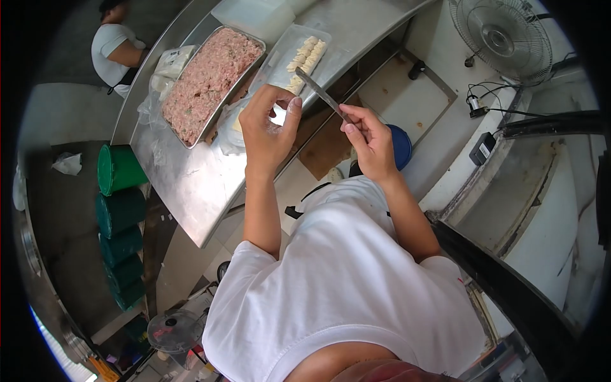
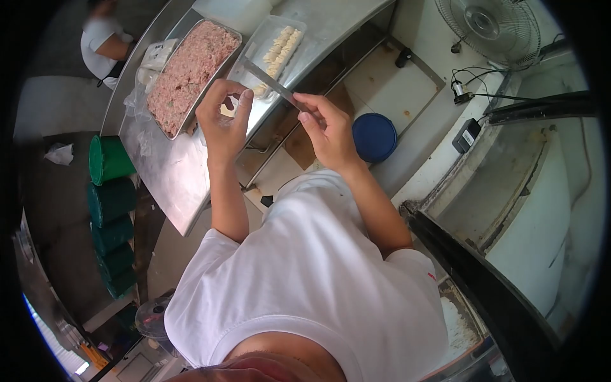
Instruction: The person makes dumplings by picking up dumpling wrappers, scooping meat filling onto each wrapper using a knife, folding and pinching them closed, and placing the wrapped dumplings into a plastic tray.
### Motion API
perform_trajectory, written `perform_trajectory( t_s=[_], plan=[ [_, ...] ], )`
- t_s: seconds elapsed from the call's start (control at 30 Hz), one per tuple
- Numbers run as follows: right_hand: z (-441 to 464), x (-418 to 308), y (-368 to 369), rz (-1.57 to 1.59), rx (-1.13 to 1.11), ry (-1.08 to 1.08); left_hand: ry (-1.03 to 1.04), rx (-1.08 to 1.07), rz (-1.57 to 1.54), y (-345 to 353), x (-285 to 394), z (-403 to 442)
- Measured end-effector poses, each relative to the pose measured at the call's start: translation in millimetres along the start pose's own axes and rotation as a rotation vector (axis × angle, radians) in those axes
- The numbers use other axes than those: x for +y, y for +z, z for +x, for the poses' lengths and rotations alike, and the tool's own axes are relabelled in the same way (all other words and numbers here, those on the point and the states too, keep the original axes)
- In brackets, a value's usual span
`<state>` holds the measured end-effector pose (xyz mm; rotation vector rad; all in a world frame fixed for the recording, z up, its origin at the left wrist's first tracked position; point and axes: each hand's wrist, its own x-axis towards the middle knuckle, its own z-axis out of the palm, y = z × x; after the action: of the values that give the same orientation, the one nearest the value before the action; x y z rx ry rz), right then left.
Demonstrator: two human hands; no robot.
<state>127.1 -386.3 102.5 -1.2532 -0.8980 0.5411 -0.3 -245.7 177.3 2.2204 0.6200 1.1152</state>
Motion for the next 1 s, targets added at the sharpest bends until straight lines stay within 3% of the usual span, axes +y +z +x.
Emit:
perform_trajectory(
  t_s=[0.67, 1.0],
  plan=[
    [-7.4, -0.4, 4.8, 0.037, 0.053, 0.012, -0.032, -0.009, -0.019, 2.5, 5.1, -8.5],
    [-13.2, 3.3, -16.2, 0.077, 0.198, -0.042, 0.041, -0.051, -0.182, 36.0, 6.6, -0.8]
  ],
)
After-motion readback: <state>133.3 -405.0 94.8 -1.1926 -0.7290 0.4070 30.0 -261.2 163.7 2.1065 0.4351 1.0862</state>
